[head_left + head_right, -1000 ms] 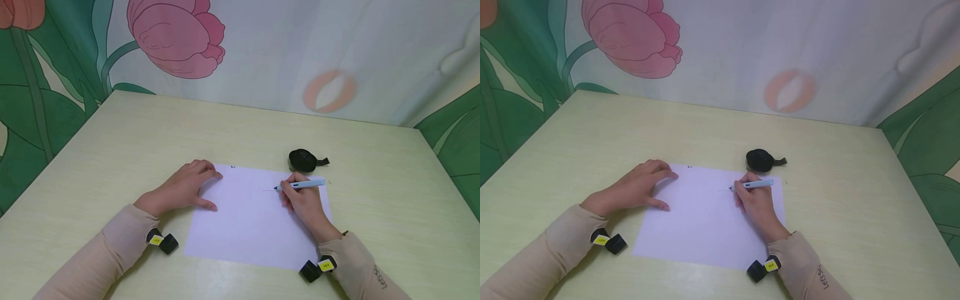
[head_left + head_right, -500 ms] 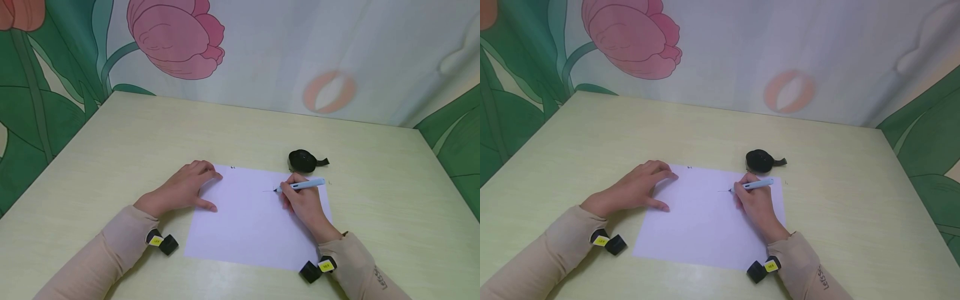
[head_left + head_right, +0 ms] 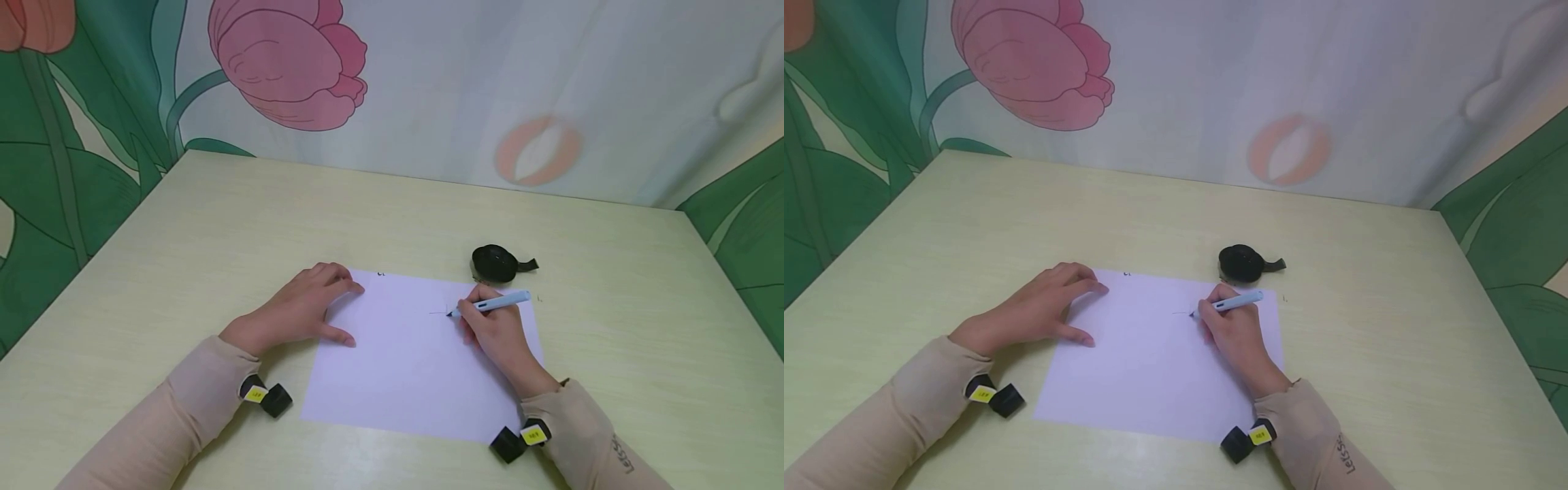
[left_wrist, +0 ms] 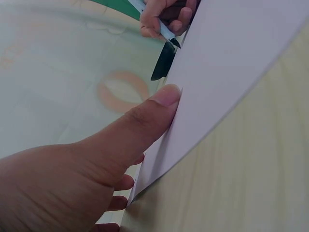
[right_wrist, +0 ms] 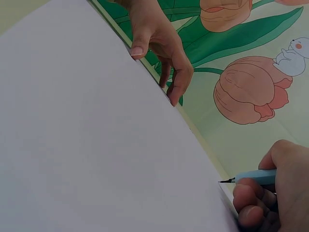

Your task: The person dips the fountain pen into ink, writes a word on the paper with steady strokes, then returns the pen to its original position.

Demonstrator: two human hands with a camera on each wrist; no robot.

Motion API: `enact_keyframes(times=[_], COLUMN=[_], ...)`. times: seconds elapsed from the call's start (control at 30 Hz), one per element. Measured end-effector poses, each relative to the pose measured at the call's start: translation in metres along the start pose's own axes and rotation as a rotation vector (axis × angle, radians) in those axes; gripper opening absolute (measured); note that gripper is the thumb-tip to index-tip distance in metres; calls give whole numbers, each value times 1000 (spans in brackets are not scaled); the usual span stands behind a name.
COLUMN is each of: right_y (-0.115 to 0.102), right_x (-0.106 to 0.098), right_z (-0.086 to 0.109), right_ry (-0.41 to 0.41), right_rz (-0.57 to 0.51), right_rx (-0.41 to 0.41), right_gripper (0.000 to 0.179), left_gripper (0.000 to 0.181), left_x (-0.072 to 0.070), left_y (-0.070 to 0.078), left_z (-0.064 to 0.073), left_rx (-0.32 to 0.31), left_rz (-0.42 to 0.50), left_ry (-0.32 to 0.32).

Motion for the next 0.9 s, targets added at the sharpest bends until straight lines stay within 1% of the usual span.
enact_keyframes(times=[0.57,0.9], right_y=[-2,-3], right_x=[3,5], right_z=[1,3], right_ry=[-30,-89], right_rz=[44,36], right_rx=[-42,-56], right_gripper=[19,19], left_gripper=[74,76], left_x=[-1,-1], left_y=[0,1], left_z=[0,0], left_rx=[-3,-11], left_rz=[0,-3], left_ry=[-1,-11])
Point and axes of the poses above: each hand's wrist, its own z-axis away from the middle knuckle, its own x-axis out of the palm, y = z × x, the point moved 5 cm from there along -z, towards the middle knuckle, and after that the axes turned 13 degrees about -z, right-handed, at the moved point
